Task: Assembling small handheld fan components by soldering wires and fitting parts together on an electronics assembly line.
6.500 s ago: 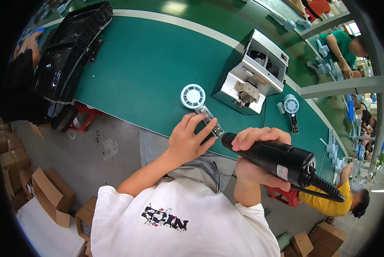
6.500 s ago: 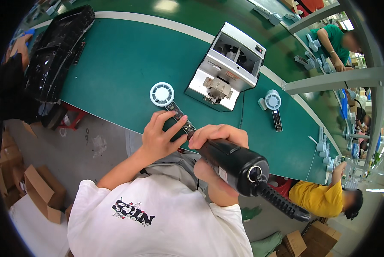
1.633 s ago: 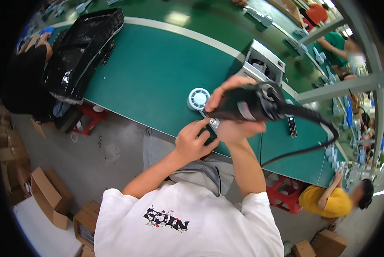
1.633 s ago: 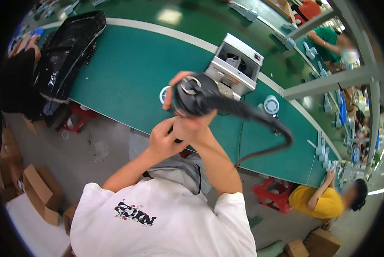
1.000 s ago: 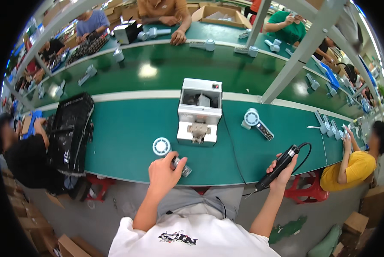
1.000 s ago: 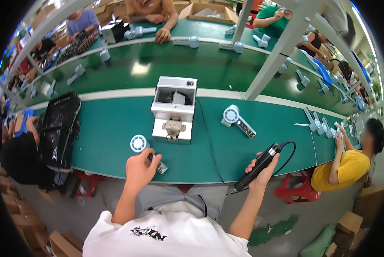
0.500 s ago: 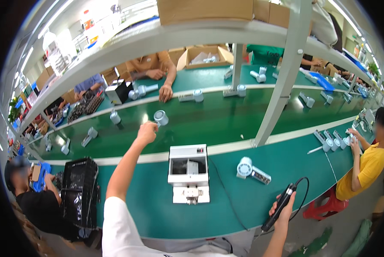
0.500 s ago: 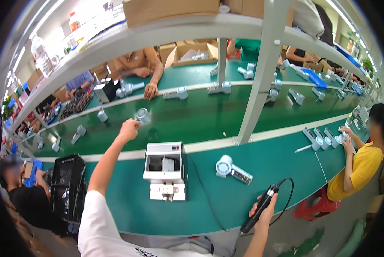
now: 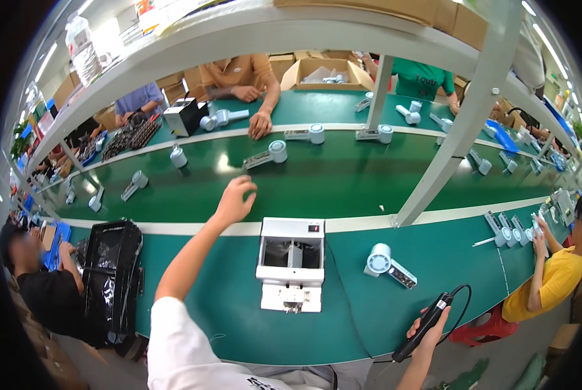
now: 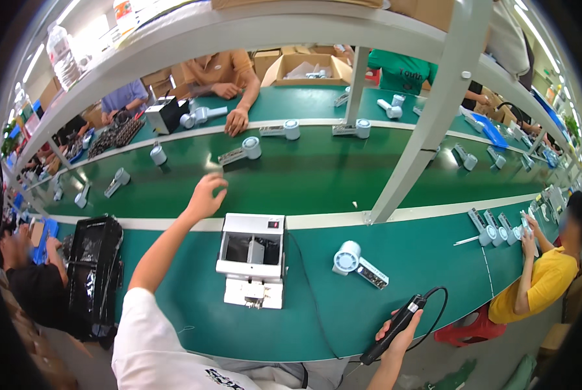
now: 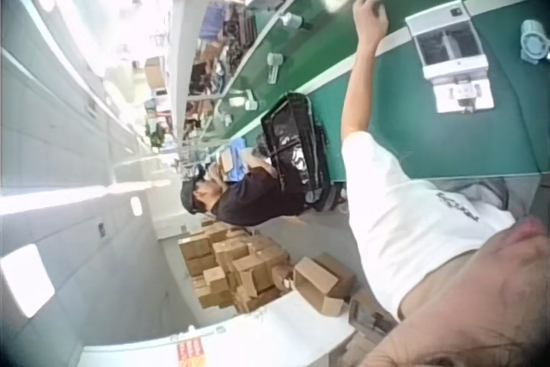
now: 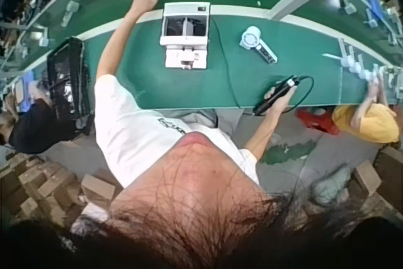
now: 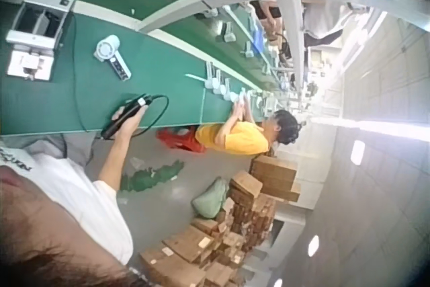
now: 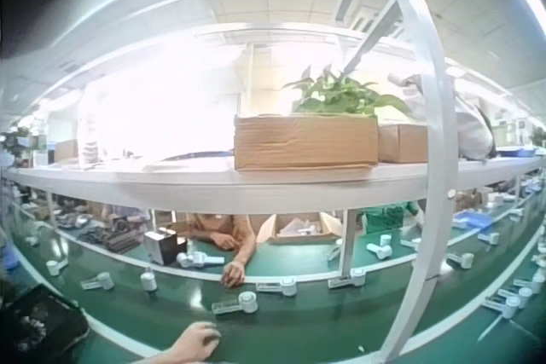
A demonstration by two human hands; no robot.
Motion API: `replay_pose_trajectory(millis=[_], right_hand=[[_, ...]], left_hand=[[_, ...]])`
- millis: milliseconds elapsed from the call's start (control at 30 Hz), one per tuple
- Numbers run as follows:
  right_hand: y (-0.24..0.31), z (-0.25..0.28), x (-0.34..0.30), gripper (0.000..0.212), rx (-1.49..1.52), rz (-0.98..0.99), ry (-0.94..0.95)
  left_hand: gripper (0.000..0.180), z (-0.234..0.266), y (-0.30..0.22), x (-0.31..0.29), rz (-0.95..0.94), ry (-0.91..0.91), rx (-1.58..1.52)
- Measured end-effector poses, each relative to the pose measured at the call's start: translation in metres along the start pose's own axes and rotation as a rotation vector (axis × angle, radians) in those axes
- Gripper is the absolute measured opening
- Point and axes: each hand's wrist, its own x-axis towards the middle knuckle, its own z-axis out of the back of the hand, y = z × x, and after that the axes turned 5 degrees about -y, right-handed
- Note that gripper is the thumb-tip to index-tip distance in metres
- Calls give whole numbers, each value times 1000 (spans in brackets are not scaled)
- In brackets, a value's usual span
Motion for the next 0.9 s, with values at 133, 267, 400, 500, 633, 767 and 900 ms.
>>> replay_pose_trajectory(millis=[133, 267, 400, 500, 633, 767, 900], right_hand=[[3, -6, -1, 69, -45, 15, -27], [3, 5, 2, 67, -61, 39, 15], [0, 3, 0, 68, -41, 48, 42], [-6, 2, -3, 69, -48, 39, 91], [-9, 7, -10, 67, -67, 89, 123], [-9, 7, -15, 66, -40, 139, 104], [-9, 13, -10, 67, -40, 125, 139]], left_hand=[[12, 58, -63, -121, 242, -25, -186], [21, 74, -115, -186, 422, -37, -165], [30, 71, -120, -209, 277, -36, -46], [28, 77, -119, -207, 346, -97, -85], [19, 79, -116, -206, 343, -92, -100], [18, 75, -116, -208, 337, -110, -147], [15, 78, -119, -210, 336, -124, -165]])
